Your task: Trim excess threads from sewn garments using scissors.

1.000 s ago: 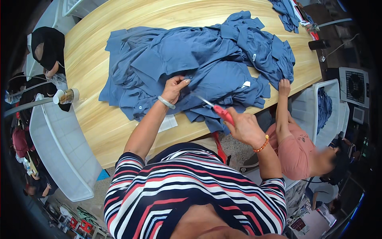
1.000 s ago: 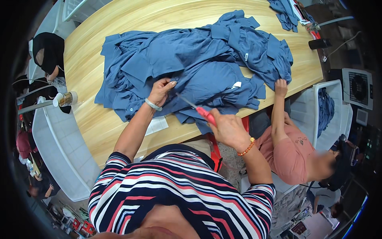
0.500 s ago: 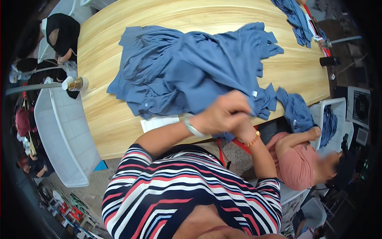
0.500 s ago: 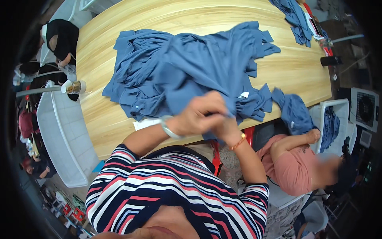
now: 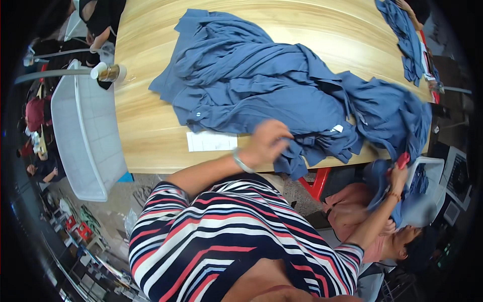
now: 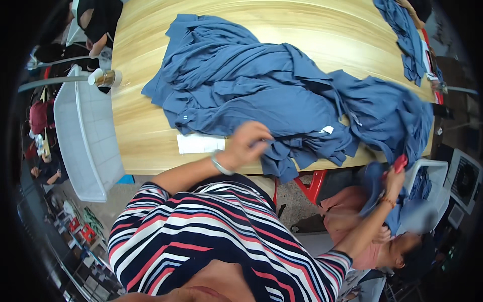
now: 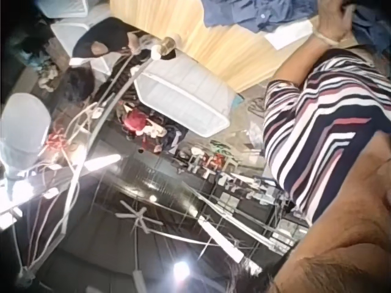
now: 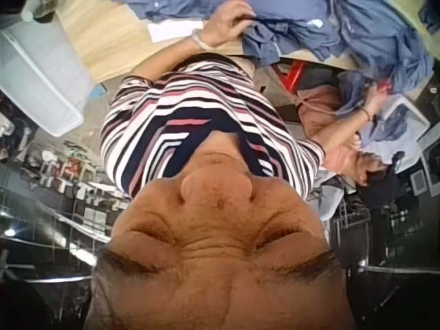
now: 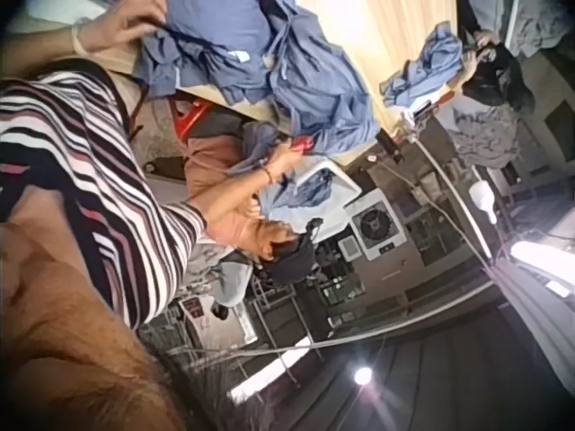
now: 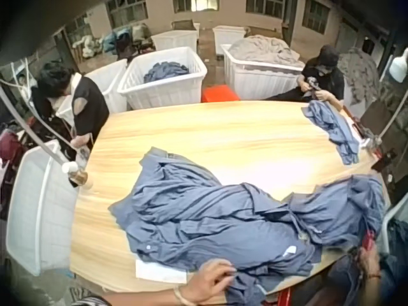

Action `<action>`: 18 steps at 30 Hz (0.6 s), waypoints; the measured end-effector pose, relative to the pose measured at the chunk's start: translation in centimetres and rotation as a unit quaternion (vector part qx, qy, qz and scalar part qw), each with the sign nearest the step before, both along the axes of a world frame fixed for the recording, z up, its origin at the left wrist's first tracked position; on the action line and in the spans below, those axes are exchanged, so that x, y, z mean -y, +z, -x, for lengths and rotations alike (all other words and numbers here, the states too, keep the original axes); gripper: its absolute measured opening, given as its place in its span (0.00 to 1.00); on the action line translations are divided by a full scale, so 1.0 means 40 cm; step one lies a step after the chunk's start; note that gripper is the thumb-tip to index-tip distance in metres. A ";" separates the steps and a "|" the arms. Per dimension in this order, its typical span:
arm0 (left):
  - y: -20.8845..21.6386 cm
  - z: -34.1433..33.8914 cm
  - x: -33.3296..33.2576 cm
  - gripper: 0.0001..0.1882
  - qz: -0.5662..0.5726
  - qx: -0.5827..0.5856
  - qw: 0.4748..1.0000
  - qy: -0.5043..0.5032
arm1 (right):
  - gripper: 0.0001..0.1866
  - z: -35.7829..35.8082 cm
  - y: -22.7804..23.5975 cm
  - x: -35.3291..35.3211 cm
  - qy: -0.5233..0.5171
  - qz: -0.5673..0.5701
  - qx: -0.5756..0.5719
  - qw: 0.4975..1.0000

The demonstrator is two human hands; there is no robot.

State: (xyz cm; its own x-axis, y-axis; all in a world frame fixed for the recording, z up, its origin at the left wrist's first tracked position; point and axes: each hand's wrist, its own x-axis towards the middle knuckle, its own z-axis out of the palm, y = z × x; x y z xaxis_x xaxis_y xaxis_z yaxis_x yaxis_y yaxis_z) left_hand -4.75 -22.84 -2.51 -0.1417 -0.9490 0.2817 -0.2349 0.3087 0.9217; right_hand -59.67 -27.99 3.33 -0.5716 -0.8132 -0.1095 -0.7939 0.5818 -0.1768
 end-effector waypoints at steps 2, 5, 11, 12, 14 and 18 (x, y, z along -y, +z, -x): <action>-0.059 -0.163 -0.020 0.16 -0.020 0.148 0.981 0.122 | 0.12 -0.212 0.023 -0.060 0.005 -0.021 0.161 0.987; -0.122 -0.356 -0.077 0.27 -0.057 0.356 0.901 0.240 | 0.12 -0.439 0.011 -0.097 0.121 -0.023 0.250 0.960; -0.151 -0.466 -0.166 0.25 -0.180 0.345 0.905 0.170 | 0.21 -0.817 0.052 -0.101 0.368 -0.067 0.243 0.895; -0.151 -0.469 -0.180 0.26 -0.211 0.312 0.919 0.119 | 0.22 -0.863 0.064 -0.107 0.399 -0.079 0.248 0.879; -0.101 -0.454 -0.177 0.27 -0.281 0.293 0.914 -0.018 | 0.23 -0.929 0.074 -0.129 0.436 -0.116 0.256 0.855; -0.129 -0.415 -0.212 0.29 -0.407 0.078 0.910 -0.001 | 0.19 -0.996 0.035 -0.185 0.506 -0.141 0.191 0.829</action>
